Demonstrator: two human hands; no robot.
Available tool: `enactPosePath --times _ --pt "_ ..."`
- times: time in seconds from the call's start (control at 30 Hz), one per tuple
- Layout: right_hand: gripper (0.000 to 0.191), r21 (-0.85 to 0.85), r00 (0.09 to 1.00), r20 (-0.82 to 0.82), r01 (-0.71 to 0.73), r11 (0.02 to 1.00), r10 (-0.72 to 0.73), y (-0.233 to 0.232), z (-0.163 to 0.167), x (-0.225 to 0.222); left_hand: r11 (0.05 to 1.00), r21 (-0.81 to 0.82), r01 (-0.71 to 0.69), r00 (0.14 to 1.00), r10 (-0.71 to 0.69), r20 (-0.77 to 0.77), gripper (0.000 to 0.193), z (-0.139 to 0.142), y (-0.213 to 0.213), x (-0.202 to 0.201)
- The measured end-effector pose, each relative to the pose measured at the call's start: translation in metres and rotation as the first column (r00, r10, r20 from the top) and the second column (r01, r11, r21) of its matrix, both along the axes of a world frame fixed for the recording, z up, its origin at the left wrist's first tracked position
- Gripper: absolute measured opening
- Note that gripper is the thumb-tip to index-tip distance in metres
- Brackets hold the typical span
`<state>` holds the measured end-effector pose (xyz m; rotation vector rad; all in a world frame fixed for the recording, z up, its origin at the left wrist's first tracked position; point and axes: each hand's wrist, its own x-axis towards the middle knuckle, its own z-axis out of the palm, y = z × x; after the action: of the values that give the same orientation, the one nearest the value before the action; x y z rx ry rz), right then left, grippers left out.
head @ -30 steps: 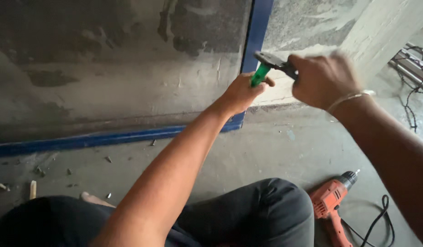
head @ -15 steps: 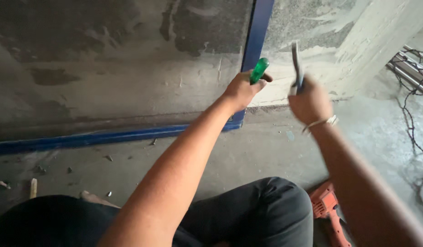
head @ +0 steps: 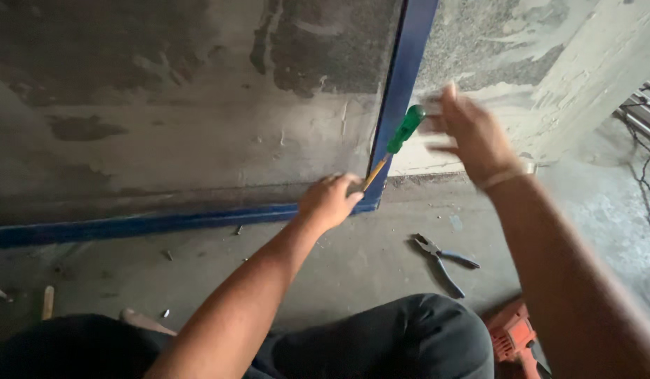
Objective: The person installs a white PVC trim strip along the bottom edge of a blue metal frame. They use a screwdriver to pry and adjust the trim, then use a power drill to secure it with screws. The person also uses pliers and a pencil during the process.
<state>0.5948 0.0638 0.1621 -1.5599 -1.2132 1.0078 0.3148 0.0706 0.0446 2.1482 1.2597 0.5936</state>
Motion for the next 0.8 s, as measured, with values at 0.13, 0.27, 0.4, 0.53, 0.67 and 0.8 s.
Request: enactPosePath --times 0.13,0.27,0.4,0.53,0.67,0.8 --pt "0.041 -0.043 0.811 0.47 -0.373 0.927 0.348 0.014 0.091 -0.092 0.937 0.347 0.05 0.944 0.069 -0.322 0.025 -0.044 -0.003 -0.018" --pt "0.026 -0.107 0.215 0.96 -0.32 0.941 0.182 -0.006 0.103 -0.138 0.927 0.369 0.062 0.947 0.062 -0.315 0.018 -0.063 0.006 -0.018" --pt "0.025 -0.186 0.361 0.893 -0.246 0.951 0.268 -0.066 0.08 -0.132 0.973 0.229 0.02 0.957 0.047 -0.285 0.012 -0.062 0.017 -0.017" --pt "0.019 0.04 0.494 0.857 -0.35 0.936 0.147 -0.13 0.049 -0.128 0.978 0.207 0.04 0.952 0.026 -0.304 0.019 -0.06 0.026 -0.019" --pt "0.029 0.139 0.522 0.843 -0.443 0.886 0.129 -0.177 0.024 -0.12 0.988 0.141 0.065 0.953 -0.02 -0.303 0.026 -0.063 0.036 -0.02" --pt "0.045 0.112 0.446 0.885 -0.484 0.868 0.135 -0.208 -0.005 -0.085 0.992 0.099 0.075 0.951 -0.041 -0.307 0.032 -0.065 0.042 -0.021"
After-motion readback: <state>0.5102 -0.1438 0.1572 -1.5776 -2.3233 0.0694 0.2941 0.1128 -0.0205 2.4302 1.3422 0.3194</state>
